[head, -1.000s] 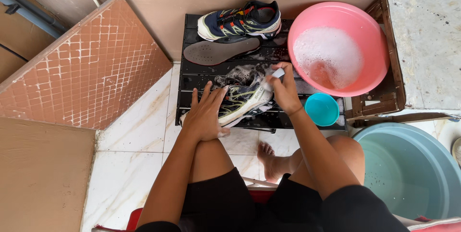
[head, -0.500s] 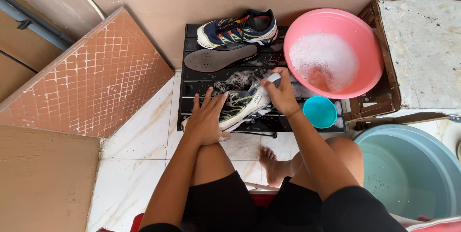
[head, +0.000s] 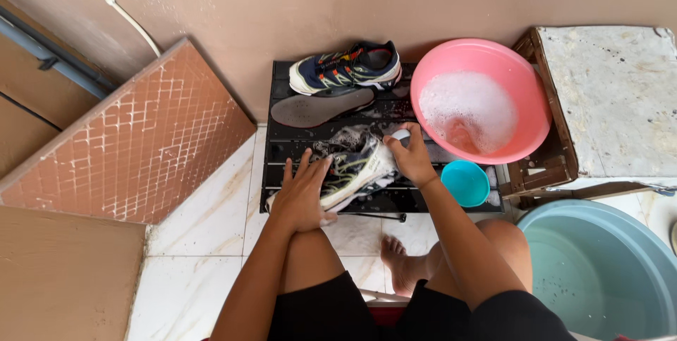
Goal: The person scrubs a white sneaker with a brush and soapy water on a black crate. They focus on cleaning the upper part of the shoe and the laces, using a pink basin filled with soapy water nearby.
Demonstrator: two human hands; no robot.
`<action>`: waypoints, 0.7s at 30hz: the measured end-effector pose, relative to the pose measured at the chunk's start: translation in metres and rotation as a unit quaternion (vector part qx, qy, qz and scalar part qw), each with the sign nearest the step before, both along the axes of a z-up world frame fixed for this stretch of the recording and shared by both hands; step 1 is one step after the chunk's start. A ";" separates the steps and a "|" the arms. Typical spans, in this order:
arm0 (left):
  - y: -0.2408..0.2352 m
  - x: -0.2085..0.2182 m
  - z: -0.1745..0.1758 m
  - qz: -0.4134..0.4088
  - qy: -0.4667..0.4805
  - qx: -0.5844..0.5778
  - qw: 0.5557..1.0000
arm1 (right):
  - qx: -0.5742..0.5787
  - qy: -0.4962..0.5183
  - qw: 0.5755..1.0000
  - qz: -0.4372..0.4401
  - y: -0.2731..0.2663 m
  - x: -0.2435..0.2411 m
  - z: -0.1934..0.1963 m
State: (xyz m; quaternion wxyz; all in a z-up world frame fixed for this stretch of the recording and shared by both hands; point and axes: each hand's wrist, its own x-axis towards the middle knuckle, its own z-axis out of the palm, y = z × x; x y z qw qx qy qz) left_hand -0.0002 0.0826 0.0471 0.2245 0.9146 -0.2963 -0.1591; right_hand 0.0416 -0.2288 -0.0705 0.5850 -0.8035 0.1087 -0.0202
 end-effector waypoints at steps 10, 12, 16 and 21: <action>-0.001 0.000 0.000 0.005 -0.021 -0.013 1.000 | 0.090 -0.025 0.996 0.007 0.010 -0.008 0.040; -0.002 0.001 -0.005 0.002 -0.007 0.006 1.000 | 0.126 -0.058 0.990 0.024 0.005 -0.011 0.043; -0.002 -0.001 0.003 0.013 -0.002 -0.001 1.000 | -0.037 0.050 0.997 -0.038 -0.007 0.004 0.004; 0.000 0.002 -0.003 0.002 -0.015 0.005 1.000 | 0.034 0.003 0.999 -0.016 -0.003 0.003 0.006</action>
